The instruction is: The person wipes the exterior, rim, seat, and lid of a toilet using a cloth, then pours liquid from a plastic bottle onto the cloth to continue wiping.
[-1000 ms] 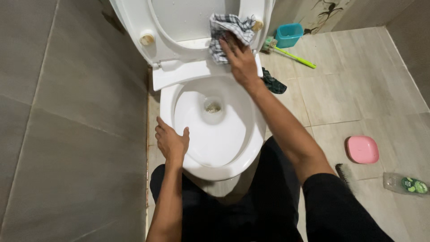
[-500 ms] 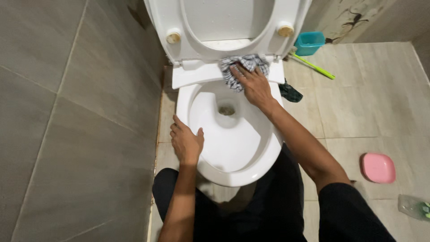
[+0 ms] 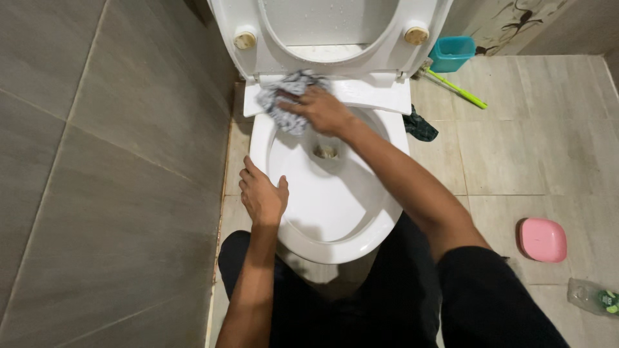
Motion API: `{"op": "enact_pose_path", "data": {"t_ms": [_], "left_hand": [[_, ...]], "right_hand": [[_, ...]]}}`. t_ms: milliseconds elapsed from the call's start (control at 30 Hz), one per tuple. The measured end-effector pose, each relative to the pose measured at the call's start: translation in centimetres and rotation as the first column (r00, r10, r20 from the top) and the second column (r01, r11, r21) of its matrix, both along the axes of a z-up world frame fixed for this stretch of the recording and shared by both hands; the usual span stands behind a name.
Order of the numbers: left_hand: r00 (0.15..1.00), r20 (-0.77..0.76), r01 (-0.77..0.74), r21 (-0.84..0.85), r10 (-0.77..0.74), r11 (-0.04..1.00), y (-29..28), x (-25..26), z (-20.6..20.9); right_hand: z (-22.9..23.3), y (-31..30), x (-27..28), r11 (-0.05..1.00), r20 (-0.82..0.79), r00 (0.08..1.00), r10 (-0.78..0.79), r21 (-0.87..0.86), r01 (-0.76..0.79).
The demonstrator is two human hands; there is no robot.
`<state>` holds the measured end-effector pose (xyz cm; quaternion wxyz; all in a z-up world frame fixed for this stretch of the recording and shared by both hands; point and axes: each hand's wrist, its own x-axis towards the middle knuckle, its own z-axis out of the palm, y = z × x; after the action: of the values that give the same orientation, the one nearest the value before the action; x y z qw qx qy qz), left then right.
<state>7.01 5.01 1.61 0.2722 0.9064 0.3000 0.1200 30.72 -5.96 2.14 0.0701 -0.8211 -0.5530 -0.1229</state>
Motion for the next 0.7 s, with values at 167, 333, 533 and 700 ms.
{"op": "enact_pose_path", "data": {"t_ms": [167,333,533,700], "left_hand": [[1.0,0.002,0.009,-0.016,-0.009,1.0,0.2,-0.1,-0.6],[1.0,-0.024,0.007,-0.031,-0.008,1.0,0.4,-0.2,-0.1],[0.999,-0.046,0.009,-0.036,-0.011,0.999,0.1,-0.3,0.7],[1.0,-0.024,0.012,-0.011,-0.012,1.0,0.0,-0.3,0.7]], "right_hand": [[1.1,-9.5,-0.7,0.973,-0.118,0.971,-0.21,0.076,0.22],[1.4,-18.1,-5.3,0.856,-0.183,0.875,-0.448,0.193,0.479],[0.3,-18.6,-5.6,0.923,-0.089,0.938,-0.334,0.172,0.345],[0.9,-12.8,-2.8,0.975,-0.116,0.97,-0.214,0.036,0.22]]}}
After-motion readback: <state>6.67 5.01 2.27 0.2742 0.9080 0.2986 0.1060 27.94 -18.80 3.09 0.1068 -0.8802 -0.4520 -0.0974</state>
